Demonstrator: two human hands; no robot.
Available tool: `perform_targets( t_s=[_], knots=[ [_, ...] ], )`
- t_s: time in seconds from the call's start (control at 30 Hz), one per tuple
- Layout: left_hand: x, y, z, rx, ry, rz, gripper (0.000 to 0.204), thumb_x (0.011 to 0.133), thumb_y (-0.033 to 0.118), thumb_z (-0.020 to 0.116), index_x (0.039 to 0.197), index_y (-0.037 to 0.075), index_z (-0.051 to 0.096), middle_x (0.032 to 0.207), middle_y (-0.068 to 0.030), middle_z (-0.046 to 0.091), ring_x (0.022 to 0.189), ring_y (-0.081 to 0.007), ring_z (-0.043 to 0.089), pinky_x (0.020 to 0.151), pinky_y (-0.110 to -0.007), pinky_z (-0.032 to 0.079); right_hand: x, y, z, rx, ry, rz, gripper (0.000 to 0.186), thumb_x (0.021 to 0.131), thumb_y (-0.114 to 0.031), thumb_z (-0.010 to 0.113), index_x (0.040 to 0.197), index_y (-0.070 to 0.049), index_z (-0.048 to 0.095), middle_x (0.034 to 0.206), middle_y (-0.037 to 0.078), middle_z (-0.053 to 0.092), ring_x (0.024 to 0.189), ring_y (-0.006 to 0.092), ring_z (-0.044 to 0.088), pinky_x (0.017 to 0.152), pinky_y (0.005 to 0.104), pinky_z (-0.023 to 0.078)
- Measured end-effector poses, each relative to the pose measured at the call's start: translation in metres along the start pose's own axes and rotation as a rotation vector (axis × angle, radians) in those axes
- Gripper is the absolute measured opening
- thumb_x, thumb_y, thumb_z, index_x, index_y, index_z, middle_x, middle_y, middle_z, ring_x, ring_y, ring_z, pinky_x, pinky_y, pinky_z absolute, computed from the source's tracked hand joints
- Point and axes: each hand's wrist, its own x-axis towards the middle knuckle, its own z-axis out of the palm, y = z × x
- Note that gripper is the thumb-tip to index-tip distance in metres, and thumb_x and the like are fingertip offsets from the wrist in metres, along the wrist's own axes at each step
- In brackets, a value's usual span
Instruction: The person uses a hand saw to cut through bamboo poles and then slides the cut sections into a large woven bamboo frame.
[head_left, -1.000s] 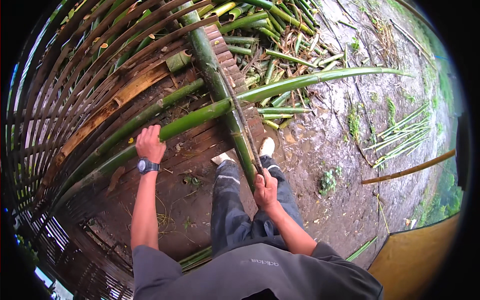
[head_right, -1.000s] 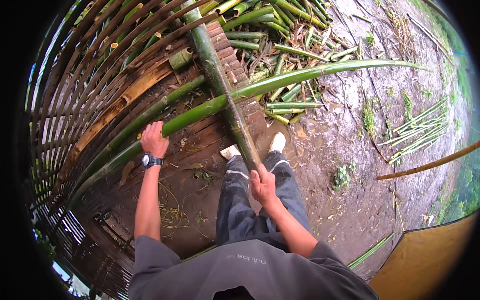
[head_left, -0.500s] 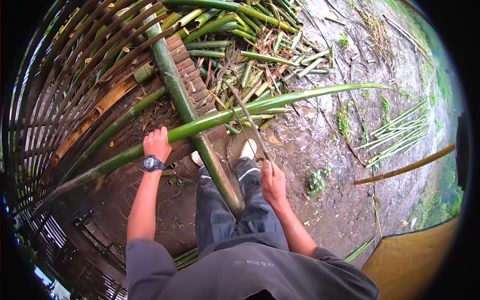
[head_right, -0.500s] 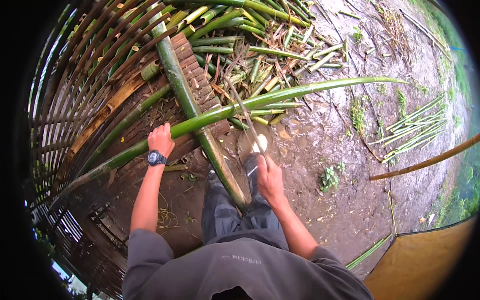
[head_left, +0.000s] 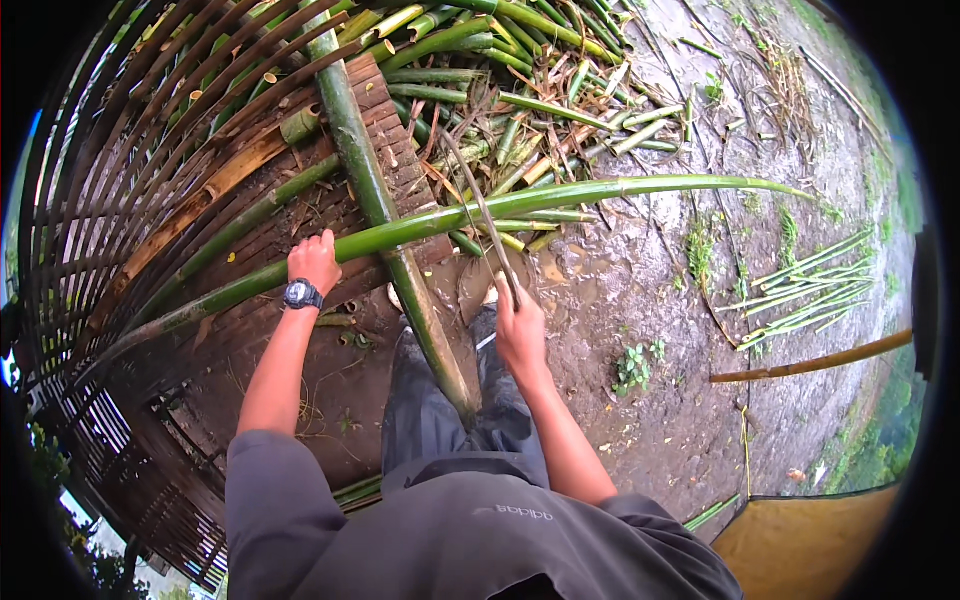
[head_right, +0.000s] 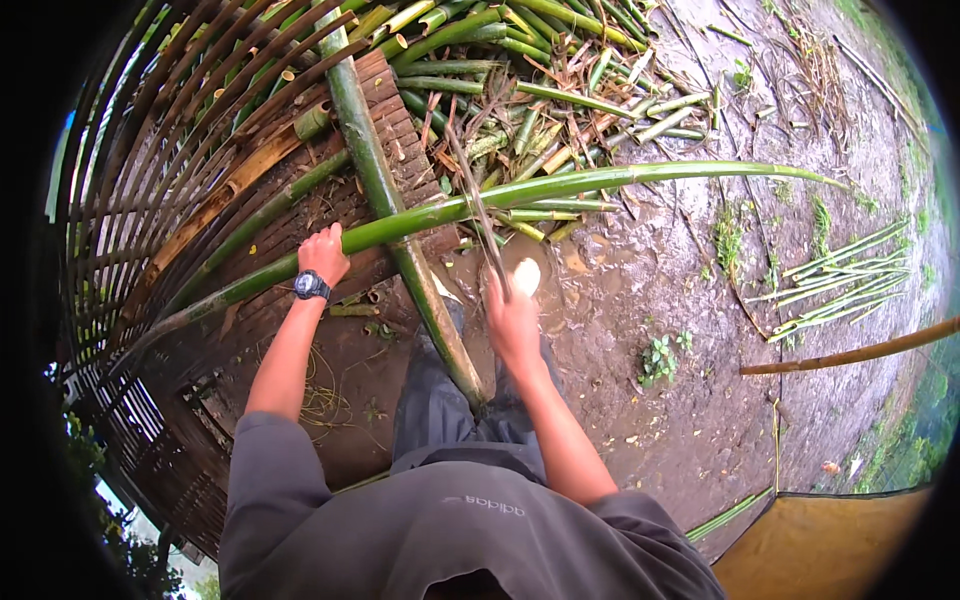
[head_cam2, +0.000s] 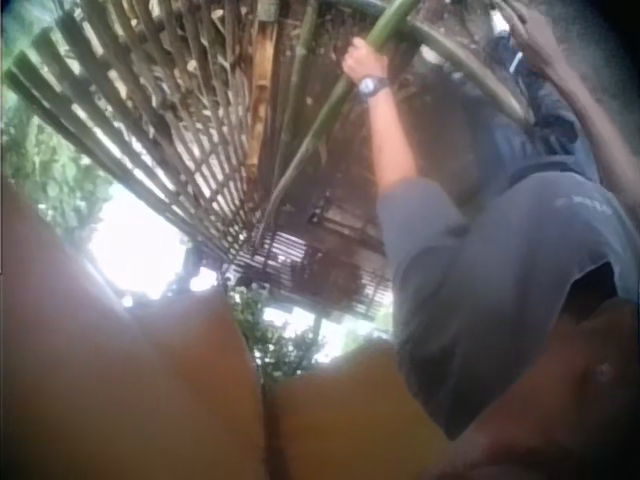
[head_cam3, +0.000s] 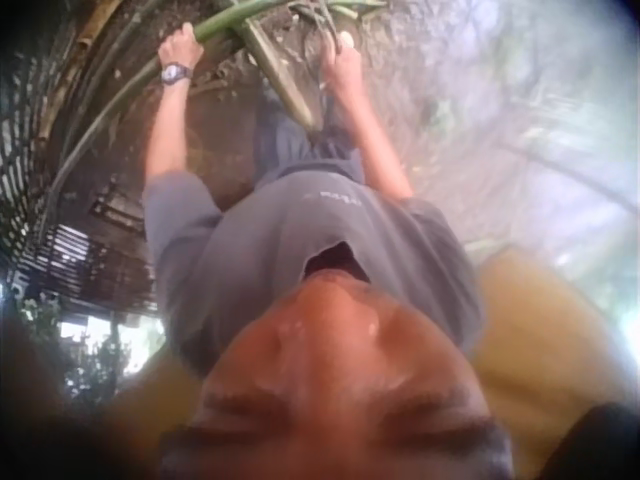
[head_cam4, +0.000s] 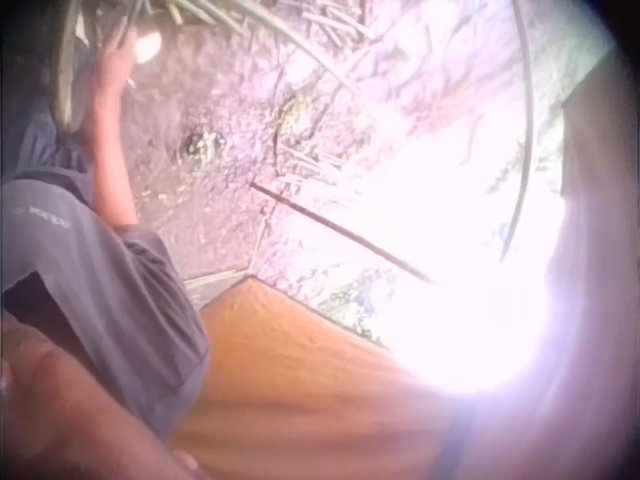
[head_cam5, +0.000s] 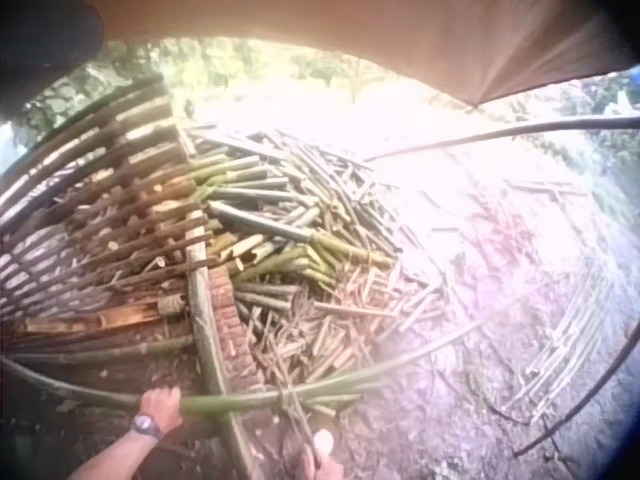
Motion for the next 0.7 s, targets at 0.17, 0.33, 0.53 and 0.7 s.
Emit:
perform_targets(
  t_s=[0.17,0.33,0.53,0.7],
  knots=[
    [-0.008,0.003,0.014,-0.072,-0.02,0.008,0.026,0.076,0.006,0.069,0.099,0.007,0.058,0.086,-0.0155,0.072,0.08,-0.0363,0.072,0.069,-0.047,0.059,0.019,-0.007,0.011,-0.061,-0.018,0.005,0.032,0.108,-0.028,0.054,0.104,0.002,0.066,0.087,0.029,0.066,0.08,0.0516,0.064,0.067,0.0518,0.049],
    [-0.017,-0.011,0.016,-0.11,-0.017,-0.038,0.02,0.078,0.011,0.07,0.095,0.009,0.059,0.083,-0.014,0.072,0.08,-0.0347,0.073,0.068,-0.047,0.059,-0.058,-0.021,-0.022,-0.077,-0.005,0.0,0.033,0.107,-0.027,0.055,0.103,0.003,0.067,0.08,0.028,0.064,0.07,0.0438,0.062,0.063,0.0486,0.049],
    [0.015,0.004,0.011,-0.204,-0.06,0.011,0.018,0.081,0.015,0.068,0.096,0.009,0.06,0.083,-0.0158,0.074,0.08,-0.0365,0.074,0.069,-0.048,0.059,0.067,-0.03,0.028,-0.141,0.046,-0.121,0.041,0.109,-0.034,0.053,0.101,0.005,0.064,0.08,0.031,0.062,0.072,0.0474,0.059,0.065,0.0489,0.047],
    [-0.006,-0.012,0.002,-0.209,-0.19,-0.066,0.019,0.084,0.02,0.068,0.098,0.008,0.062,0.085,-0.0166,0.074,0.082,-0.0374,0.074,0.07,-0.05,0.059,-0.065,-0.034,-0.024,-0.163,-0.029,0.061,0.032,0.107,-0.027,0.053,0.103,0.001,0.066,0.077,0.029,0.063,0.077,0.048,0.068,0.065,0.0473,0.051]
  ],
)
